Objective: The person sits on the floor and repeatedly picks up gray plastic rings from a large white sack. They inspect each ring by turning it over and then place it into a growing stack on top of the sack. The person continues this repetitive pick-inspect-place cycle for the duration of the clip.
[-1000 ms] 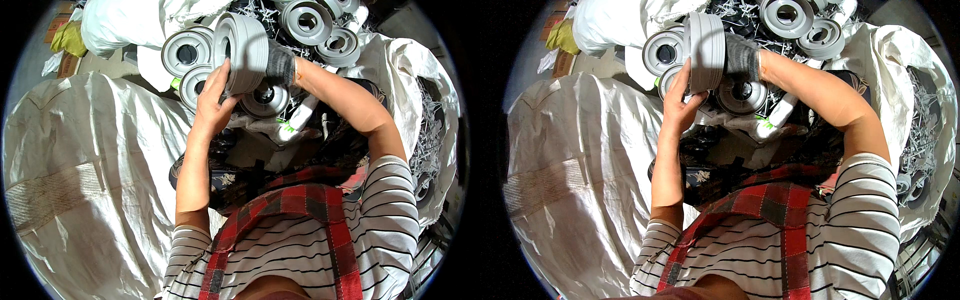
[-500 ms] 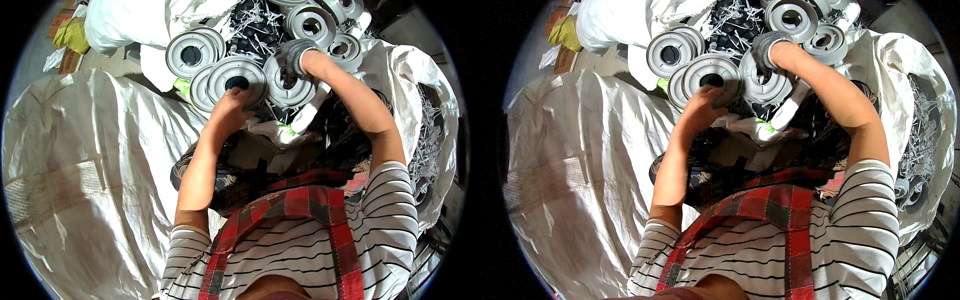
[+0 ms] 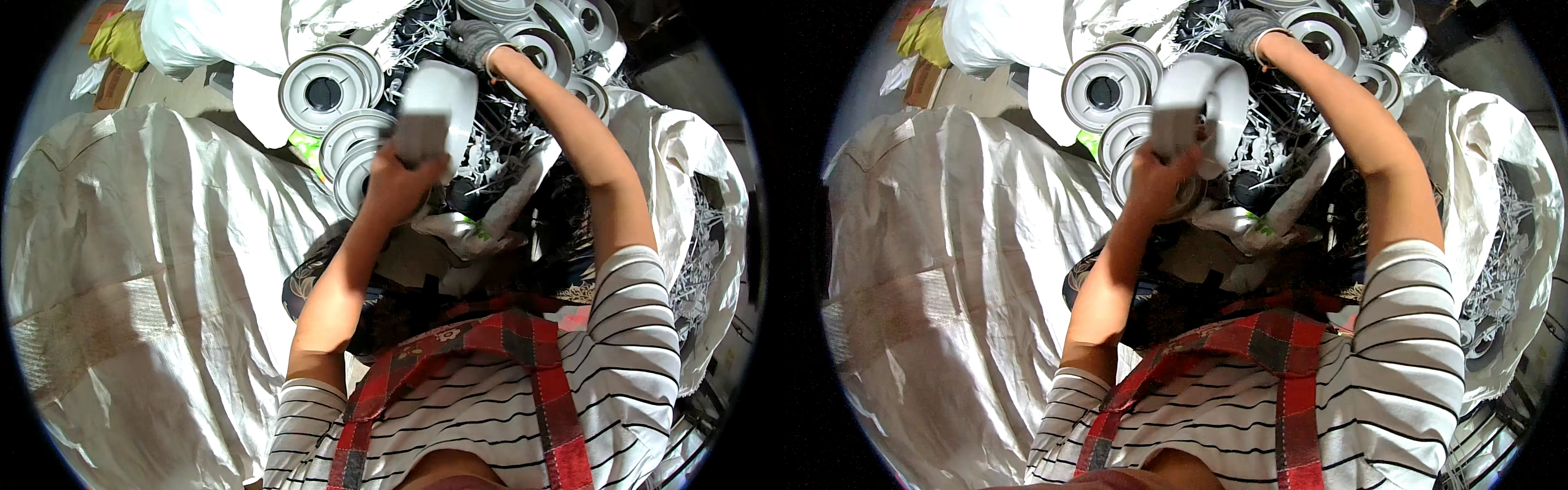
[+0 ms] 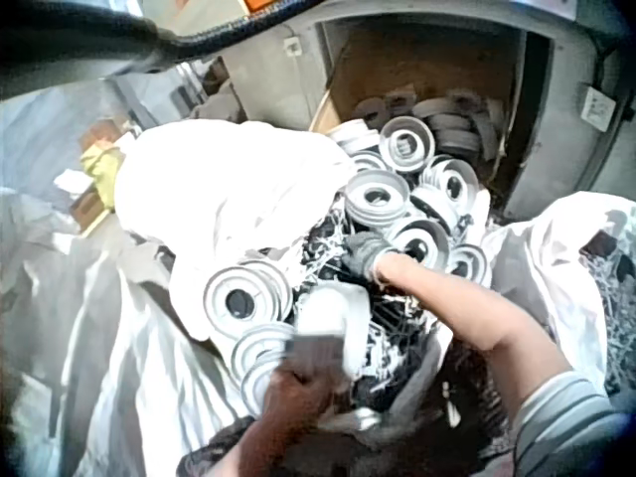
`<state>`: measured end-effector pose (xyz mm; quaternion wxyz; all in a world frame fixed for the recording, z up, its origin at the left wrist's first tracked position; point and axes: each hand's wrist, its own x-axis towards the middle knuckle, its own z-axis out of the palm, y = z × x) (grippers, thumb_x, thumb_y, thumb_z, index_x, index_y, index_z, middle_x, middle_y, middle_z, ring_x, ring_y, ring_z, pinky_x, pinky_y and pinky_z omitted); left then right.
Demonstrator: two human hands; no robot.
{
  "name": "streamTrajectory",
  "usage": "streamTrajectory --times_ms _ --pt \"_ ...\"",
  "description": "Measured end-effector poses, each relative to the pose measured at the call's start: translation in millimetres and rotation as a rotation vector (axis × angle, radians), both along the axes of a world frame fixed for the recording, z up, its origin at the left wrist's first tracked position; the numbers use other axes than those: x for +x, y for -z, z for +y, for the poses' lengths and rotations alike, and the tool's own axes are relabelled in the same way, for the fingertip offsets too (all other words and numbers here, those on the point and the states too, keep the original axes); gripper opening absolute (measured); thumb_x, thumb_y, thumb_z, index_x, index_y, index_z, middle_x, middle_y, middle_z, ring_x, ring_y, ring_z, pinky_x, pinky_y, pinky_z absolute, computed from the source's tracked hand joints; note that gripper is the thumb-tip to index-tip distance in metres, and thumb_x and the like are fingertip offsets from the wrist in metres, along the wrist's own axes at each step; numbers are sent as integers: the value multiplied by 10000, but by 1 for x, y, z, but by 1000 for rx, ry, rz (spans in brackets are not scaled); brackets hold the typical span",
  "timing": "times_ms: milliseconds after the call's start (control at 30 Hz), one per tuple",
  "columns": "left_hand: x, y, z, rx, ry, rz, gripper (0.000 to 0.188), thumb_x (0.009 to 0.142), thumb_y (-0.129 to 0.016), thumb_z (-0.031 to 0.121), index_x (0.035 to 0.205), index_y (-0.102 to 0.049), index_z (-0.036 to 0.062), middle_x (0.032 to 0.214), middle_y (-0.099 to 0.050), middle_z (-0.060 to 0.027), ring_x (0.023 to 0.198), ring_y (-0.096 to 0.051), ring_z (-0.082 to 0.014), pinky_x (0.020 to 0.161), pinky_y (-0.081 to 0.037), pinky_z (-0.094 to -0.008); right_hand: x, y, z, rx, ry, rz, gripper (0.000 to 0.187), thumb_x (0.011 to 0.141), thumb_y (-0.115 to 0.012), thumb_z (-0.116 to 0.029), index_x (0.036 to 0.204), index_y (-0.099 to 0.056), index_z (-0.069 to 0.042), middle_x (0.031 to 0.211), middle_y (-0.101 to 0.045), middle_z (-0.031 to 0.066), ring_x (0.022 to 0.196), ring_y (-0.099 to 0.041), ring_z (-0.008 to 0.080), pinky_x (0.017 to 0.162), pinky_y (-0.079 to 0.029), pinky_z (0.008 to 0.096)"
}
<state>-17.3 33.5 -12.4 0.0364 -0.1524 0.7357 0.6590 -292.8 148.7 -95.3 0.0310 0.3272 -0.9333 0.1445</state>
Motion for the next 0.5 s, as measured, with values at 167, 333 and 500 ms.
streamTrajectory --times_ms 167,333,500 --pt "-10 -1 -28 494 -329 84 295 828 -628 286 913 -601 5 827 -610 -69 767 -582 -158 683 -464 -289 4 33 -29 140 32 -59 305 784 -484 -156 1036 -625 -57 1058 -584 228 968 -587 357 815 -479 426" --pt "-21 4 -29 346 -278 113 324 867 -581 257 1070 -554 5 932 -602 -107 848 -573 -195 774 -460 -330 -5 16 -2 197 -466 -47 298 805 -569 -310 881 -628 -27 755 -609 182 666 -588 288 623 -469 362" --pt "-20 -2 -13 402 -334 97 400 806 -655 313 1014 -581 -21 849 -611 -73 818 -569 -151 741 -445 -271 83 -70 34 -435 -192 -624 244 737 -649 -291 750 -620 -49 691 -600 88 602 -542 162 597 -446 334"
